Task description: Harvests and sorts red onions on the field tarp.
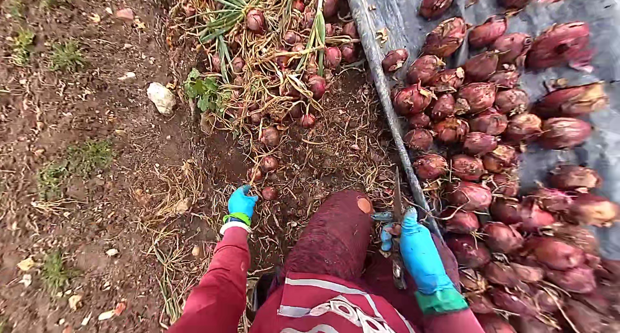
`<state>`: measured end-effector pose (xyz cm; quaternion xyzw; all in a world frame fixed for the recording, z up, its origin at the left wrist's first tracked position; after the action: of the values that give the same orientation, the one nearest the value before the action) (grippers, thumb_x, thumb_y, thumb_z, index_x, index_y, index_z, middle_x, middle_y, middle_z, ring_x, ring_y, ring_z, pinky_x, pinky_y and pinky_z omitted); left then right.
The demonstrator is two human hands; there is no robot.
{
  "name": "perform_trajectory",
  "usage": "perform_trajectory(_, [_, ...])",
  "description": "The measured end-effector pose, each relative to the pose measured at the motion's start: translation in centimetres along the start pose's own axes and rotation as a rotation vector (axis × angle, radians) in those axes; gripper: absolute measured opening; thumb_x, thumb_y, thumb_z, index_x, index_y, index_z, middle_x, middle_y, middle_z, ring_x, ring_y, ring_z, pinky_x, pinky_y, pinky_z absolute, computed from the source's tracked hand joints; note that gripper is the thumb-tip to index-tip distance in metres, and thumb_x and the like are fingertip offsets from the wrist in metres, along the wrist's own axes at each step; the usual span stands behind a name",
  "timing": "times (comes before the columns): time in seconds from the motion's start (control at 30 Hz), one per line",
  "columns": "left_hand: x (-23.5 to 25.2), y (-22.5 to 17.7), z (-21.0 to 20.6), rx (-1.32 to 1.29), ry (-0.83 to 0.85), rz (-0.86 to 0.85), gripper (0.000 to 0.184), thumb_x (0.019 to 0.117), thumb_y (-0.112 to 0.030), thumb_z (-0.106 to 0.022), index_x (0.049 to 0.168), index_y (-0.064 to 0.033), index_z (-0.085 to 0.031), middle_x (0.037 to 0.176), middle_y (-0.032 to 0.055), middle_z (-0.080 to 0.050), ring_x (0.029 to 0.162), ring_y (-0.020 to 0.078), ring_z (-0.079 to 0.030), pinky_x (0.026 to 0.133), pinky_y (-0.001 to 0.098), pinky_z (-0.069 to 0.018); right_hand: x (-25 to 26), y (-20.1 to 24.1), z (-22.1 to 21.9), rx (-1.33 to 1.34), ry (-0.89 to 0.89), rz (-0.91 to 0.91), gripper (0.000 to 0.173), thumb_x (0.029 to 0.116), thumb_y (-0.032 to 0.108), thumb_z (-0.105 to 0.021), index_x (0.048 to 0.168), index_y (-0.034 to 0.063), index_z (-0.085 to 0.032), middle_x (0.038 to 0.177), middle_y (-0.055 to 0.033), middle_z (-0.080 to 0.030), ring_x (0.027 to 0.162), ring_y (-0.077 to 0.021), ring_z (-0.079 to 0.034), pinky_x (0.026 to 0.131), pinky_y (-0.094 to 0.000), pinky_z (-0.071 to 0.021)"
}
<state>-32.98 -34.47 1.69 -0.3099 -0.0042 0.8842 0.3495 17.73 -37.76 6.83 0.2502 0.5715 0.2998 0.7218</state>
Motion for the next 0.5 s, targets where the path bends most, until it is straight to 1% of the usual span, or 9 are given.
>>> perform_trajectory(0.03, [0.7, -0.3, -3.8, -0.031, 0.073, -0.002, 0.066, 0.0801, -0.027, -0.087, 0.141, -0.0178, -0.063, 0.132, 0.0119, -0.07, 0.124, 0.0334, -0.065, 0.107, 0.0625, -0.0498, -0.8, -0.1, -0.2, 0.024, 0.011, 0.006, 0.082, 0.105, 0.066, -0.013, 0.087, 0.0045, -0.065, 0.062, -0.0103, -0.063, 0.05, -0.0234, -0.062, 0.047, -0.0412, -0.0554])
perform_trajectory(0.1, [2.0, -0.5, -9.6, -0.079, 0.14, 0.045, 0.092, 0.0719, -0.031, -0.094, 0.151, -0.0142, -0.051, 0.136, 0.0198, -0.065, 0.125, 0.0387, -0.064, 0.106, 0.063, -0.0509, -1.9, -0.3, 0.0, 0.062, 0.034, 0.003, 0.082, 0.1058, 0.064, -0.013, 0.087, 0.0038, -0.065, 0.064, -0.011, -0.064, 0.051, -0.0244, -0.064, 0.048, -0.0403, -0.0573])
perform_trajectory(0.13, [2.7, -0.8, -10.8, -0.068, 0.113, 0.083, 0.094, 0.0699, -0.035, -0.095, 0.15, -0.0141, -0.052, 0.135, 0.0203, -0.066, 0.126, 0.0388, -0.063, 0.106, 0.0624, -0.0503, -2.2, -0.3, 0.2, 0.082, 0.045, -0.005, 0.083, 0.1059, 0.064, -0.012, 0.09, 0.0037, -0.067, 0.064, -0.011, -0.065, 0.052, -0.0245, -0.064, 0.049, -0.0399, -0.0577])
perform_trajectory(0.17, [3.1, -1.1, -11.0, -0.057, 0.083, 0.113, 0.09, 0.0693, -0.038, -0.095, 0.147, -0.0131, -0.056, 0.132, 0.0206, -0.067, 0.125, 0.0389, -0.064, 0.106, 0.0626, -0.0501, -2.4, -0.6, 0.3, 0.105, 0.051, -0.022, 0.084, 0.106, 0.063, -0.012, 0.093, 0.0032, -0.068, 0.064, -0.0113, -0.065, 0.052, -0.0248, -0.064, 0.049, -0.0398, -0.0575])
perform_trajectory(0.23, [3.7, -1.7, -10.7, -0.032, 0.105, 0.129, 0.084, 0.0698, -0.038, -0.095, 0.141, -0.0097, -0.06, 0.129, 0.0212, -0.068, 0.124, 0.039, -0.064, 0.106, 0.0631, -0.05, -1.7, -1.6, 0.7, 0.132, 0.044, -0.094, 0.083, 0.1071, 0.06, -0.009, 0.092, 0.0015, -0.066, 0.064, -0.0122, -0.065, 0.051, -0.0248, -0.064, 0.047, -0.0394, -0.0568])
perform_trajectory(0.27, [3.4, -2.0, -10.3, -0.018, 0.144, 0.116, 0.081, 0.0701, -0.036, -0.095, 0.139, -0.0086, -0.061, 0.127, 0.0212, -0.069, 0.122, 0.039, -0.065, 0.105, 0.0632, -0.0503, -1.1, -2.3, 0.7, 0.151, 0.035, -0.144, 0.082, 0.1075, 0.059, -0.009, 0.09, 0.0006, -0.064, 0.064, -0.013, -0.065, 0.05, -0.0251, -0.063, 0.046, -0.0393, -0.0562])
perform_trajectory(0.33, [2.5, -4.2, -9.1, -0.06, 0.208, 0.043, 0.07, 0.0715, -0.024, -0.094, 0.133, -0.0085, -0.064, 0.123, 0.0189, -0.071, 0.117, 0.0361, -0.067, 0.102, 0.0617, -0.0526, 0.9, -2.9, -0.1, 0.194, 0.026, -0.221, 0.081, 0.108, 0.059, -0.009, 0.088, 0.0, -0.061, 0.062, -0.0135, -0.063, 0.048, -0.025, -0.062, 0.045, -0.0393, -0.0552])
perform_trajectory(0.4, [0.2, -8.3, -7.8, -0.196, 0.288, -0.053, 0.052, 0.0804, -0.014, -0.087, 0.128, -0.0108, -0.068, 0.118, 0.0125, -0.073, 0.105, 0.0276, -0.072, 0.092, 0.0536, -0.0599, 3.1, -2.7, -1.9, 0.188, 0.092, -0.246, 0.083, 0.1077, 0.06, -0.009, 0.091, 0.0, -0.064, 0.063, -0.0138, -0.063, 0.05, -0.0251, -0.062, 0.048, -0.0404, -0.0558])
perform_trajectory(0.5, [-2.3, -15.8, -7.6, -0.268, 0.409, -0.186, 0.022, 0.0968, -0.019, -0.073, 0.119, -0.0143, -0.073, 0.105, 0.0056, -0.076, 0.081, 0.0182, -0.074, 0.076, 0.0425, -0.065, 5.7, -1.0, -5.1, 0.125, 0.273, -0.192, 0.087, 0.1055, 0.065, -0.009, 0.103, 0.0028, -0.071, 0.068, -0.0143, -0.067, 0.054, -0.0258, -0.064, 0.053, -0.0417, -0.0572])
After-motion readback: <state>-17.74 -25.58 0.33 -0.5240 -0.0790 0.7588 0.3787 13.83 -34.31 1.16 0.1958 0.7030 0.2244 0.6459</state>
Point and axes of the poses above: each hand's wrist, its own x-axis towards the middle knuckle, its own z-axis out of the back of the hand, y = z × x, the point moved 8 cm from there along x, towards the middle knuckle
